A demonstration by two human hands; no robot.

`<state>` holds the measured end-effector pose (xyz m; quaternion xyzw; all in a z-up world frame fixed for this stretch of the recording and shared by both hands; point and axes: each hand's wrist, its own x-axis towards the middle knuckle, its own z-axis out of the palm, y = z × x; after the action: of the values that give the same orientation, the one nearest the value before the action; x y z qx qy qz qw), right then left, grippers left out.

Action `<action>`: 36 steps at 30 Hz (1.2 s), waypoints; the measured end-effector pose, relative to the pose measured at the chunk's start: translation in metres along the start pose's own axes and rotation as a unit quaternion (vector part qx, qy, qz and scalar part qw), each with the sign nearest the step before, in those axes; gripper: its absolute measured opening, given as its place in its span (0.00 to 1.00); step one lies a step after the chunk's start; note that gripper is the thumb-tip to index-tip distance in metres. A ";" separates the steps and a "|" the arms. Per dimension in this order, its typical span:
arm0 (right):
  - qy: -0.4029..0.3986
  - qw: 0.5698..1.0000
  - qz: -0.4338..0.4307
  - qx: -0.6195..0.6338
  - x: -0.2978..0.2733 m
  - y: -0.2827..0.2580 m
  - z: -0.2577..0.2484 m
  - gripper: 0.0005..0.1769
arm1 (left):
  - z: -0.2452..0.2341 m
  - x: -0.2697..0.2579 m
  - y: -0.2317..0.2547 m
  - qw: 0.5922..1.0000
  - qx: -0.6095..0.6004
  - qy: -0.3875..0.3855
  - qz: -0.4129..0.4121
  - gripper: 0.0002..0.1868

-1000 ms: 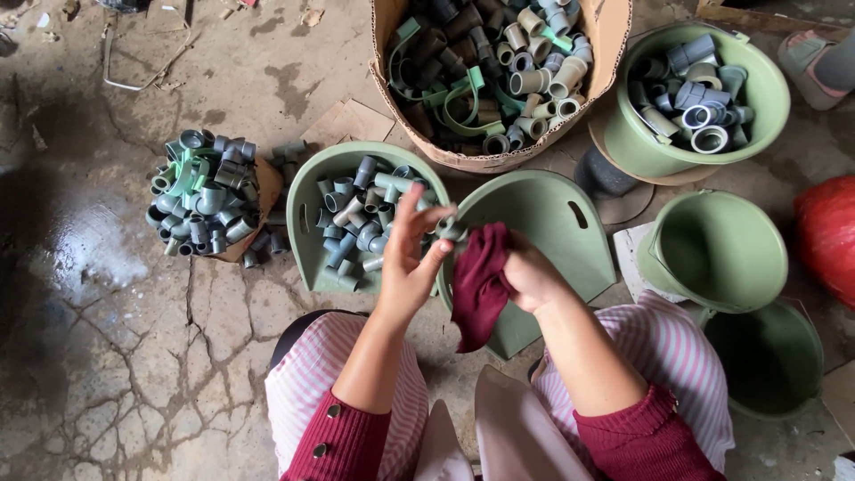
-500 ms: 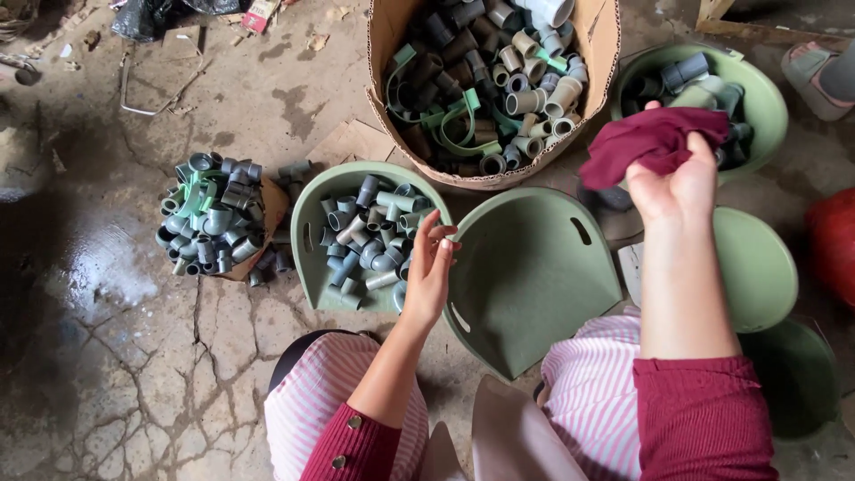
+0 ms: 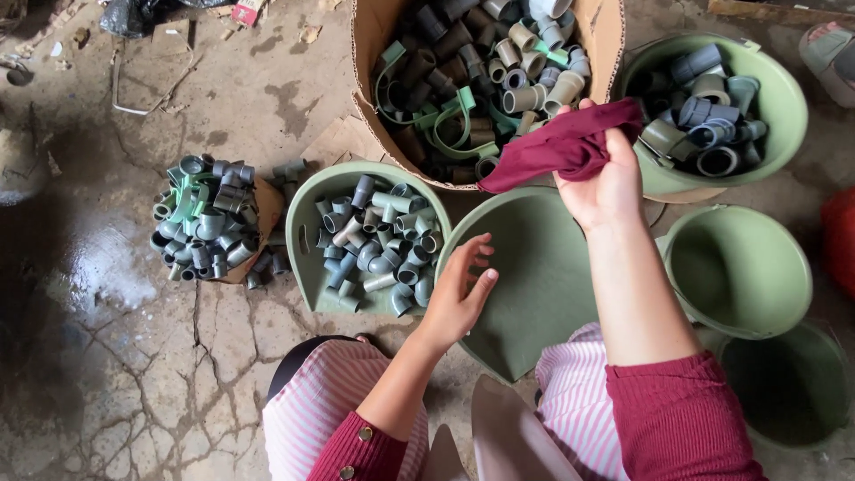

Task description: The person sits on the floor and wipes small plastic pipe fittings with a maroon cloth, picking them from a cardboard box and placing them into a green basin. The person handles the fittings one at a time, wiping each before moving to the next.

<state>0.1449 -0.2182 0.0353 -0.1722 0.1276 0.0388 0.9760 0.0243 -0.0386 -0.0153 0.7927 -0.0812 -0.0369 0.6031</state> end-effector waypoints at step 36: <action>0.004 0.591 -0.416 -0.691 0.152 0.144 0.016 0.21 | -0.118 0.023 0.006 0.646 -0.705 0.241 -0.166 0.08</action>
<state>0.2777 -0.0727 -0.0367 -0.8293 -0.0191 -0.2961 0.4736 0.0647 0.0680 0.0236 0.1089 0.2500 0.0096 0.9620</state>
